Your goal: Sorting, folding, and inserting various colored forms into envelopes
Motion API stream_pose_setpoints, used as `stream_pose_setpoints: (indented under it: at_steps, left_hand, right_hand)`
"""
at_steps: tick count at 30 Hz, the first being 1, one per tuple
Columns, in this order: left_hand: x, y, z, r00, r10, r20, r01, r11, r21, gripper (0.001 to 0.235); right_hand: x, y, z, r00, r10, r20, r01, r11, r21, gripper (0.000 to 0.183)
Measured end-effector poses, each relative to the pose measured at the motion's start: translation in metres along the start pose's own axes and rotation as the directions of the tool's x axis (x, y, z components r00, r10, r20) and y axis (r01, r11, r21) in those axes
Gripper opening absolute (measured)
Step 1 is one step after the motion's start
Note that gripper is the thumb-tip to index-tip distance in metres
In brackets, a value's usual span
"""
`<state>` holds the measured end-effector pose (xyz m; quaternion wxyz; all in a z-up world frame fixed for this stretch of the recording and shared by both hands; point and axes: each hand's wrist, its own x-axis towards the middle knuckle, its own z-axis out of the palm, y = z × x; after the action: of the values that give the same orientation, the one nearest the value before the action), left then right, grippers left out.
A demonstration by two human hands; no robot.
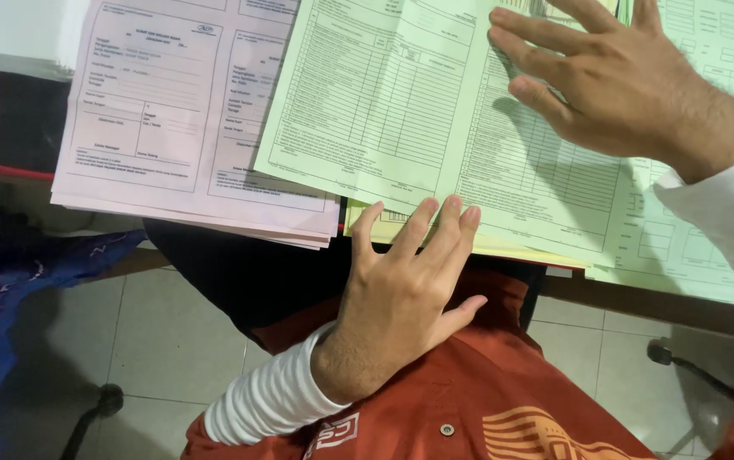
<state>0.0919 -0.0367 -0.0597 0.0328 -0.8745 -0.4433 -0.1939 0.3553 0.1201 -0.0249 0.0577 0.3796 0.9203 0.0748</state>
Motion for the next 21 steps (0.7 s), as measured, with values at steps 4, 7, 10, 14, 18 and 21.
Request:
stream_pose_setpoints:
  at_steps: [4,7,10,14,18,21]
  left_hand:
    - [0.001,-0.013,-0.007,0.999,-0.050,0.016,0.050,0.999,-0.001,0.094]
    - [-0.002,-0.029,-0.010,0.989,-0.151,-0.004,0.151,0.985,0.088,0.104]
    - [-0.006,-0.033,-0.013,0.981,-0.193,-0.017,0.194,0.976,0.097,0.100]
    - [-0.008,-0.033,-0.011,0.980,-0.196,0.037,0.195,0.980,0.037,0.102]
    - [-0.007,-0.032,-0.014,0.976,-0.220,-0.002,0.220,0.975,-0.029,0.100]
    - [-0.009,-0.029,-0.014,0.973,-0.233,0.001,0.233,0.972,0.014,0.099]
  right_hand:
    - [0.008,-0.003,-0.003,1.000,0.017,0.018,-0.018,0.997,0.074,0.064]
    - [0.009,-0.006,-0.007,0.997,0.040,0.071,-0.050,0.987,0.150,0.067]
    - [0.015,-0.011,-0.015,0.993,0.056,0.108,-0.071,0.988,0.140,0.069]
    - [0.033,-0.035,-0.027,0.987,0.069,0.148,-0.092,0.984,0.152,0.070]
    - [0.042,-0.076,-0.022,0.970,-0.226,-0.083,0.241,0.929,0.280,0.064]
    - [0.046,-0.087,-0.017,0.946,-0.289,-0.149,0.323,0.878,0.353,0.070]
